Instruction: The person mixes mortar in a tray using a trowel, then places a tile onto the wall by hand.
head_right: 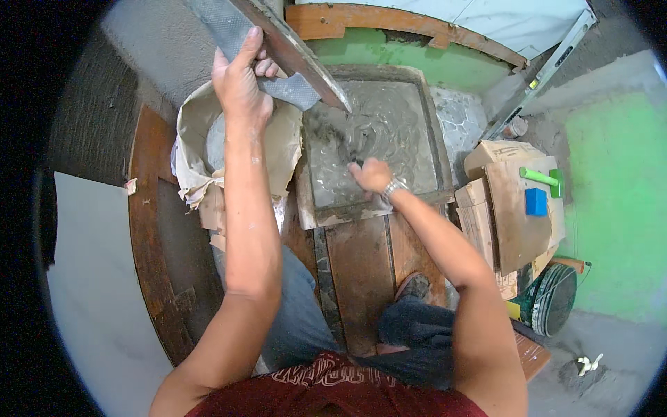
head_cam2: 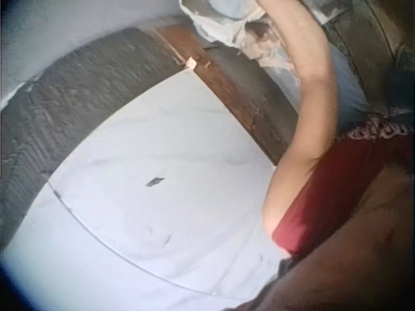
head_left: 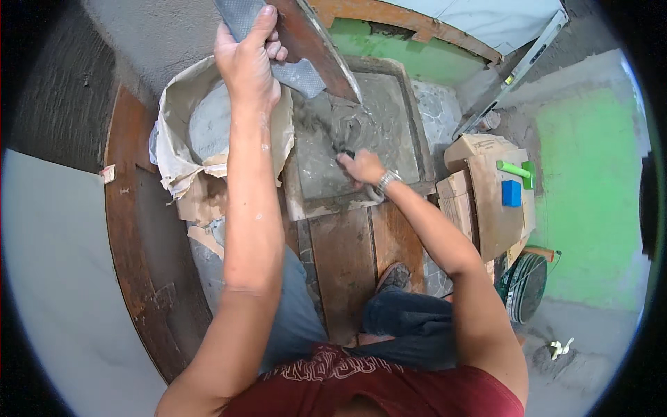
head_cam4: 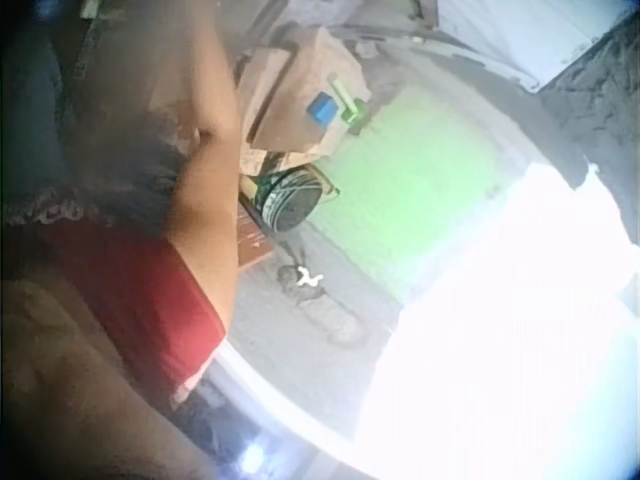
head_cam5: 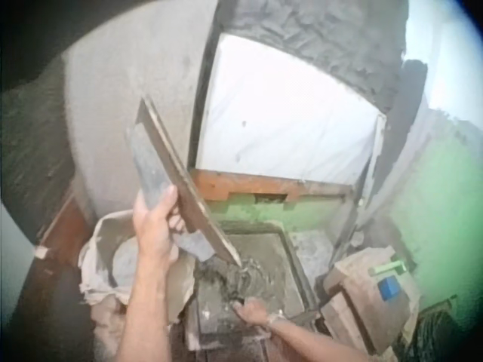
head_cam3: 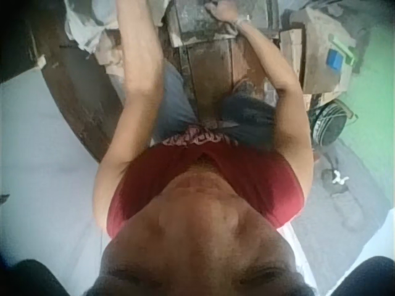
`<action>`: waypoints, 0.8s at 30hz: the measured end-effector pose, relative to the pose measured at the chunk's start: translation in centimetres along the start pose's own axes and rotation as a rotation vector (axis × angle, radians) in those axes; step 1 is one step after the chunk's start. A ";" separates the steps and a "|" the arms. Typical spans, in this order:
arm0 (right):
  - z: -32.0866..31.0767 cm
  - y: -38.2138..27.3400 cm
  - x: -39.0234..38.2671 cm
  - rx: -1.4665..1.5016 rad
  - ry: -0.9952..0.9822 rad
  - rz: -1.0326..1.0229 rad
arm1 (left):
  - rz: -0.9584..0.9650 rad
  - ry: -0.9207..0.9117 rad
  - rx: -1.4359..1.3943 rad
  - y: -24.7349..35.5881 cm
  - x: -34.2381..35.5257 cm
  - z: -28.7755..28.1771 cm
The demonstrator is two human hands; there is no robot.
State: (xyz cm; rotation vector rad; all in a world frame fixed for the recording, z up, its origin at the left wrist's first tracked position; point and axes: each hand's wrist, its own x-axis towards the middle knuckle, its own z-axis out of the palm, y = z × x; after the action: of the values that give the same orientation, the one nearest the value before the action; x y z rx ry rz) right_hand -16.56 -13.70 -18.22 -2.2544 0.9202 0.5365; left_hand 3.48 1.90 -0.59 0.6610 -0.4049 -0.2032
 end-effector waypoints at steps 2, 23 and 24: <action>-0.2 2.0 2.3 -0.205 0.302 -0.094 | -0.032 0.005 -0.048 -0.6 -0.5 0.9; -10.3 1.1 -5.8 -0.827 0.231 -0.147 | 0.076 0.015 0.091 2.9 -0.7 1.9; -11.9 0.0 -6.2 -0.869 0.265 -0.198 | 0.095 -0.016 0.051 3.0 -0.1 1.0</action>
State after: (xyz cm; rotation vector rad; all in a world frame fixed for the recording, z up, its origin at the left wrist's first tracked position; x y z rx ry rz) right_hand -19.26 -19.02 -6.14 -3.2200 0.6248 0.6344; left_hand 3.16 3.67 1.94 0.6887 -0.4566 -0.1085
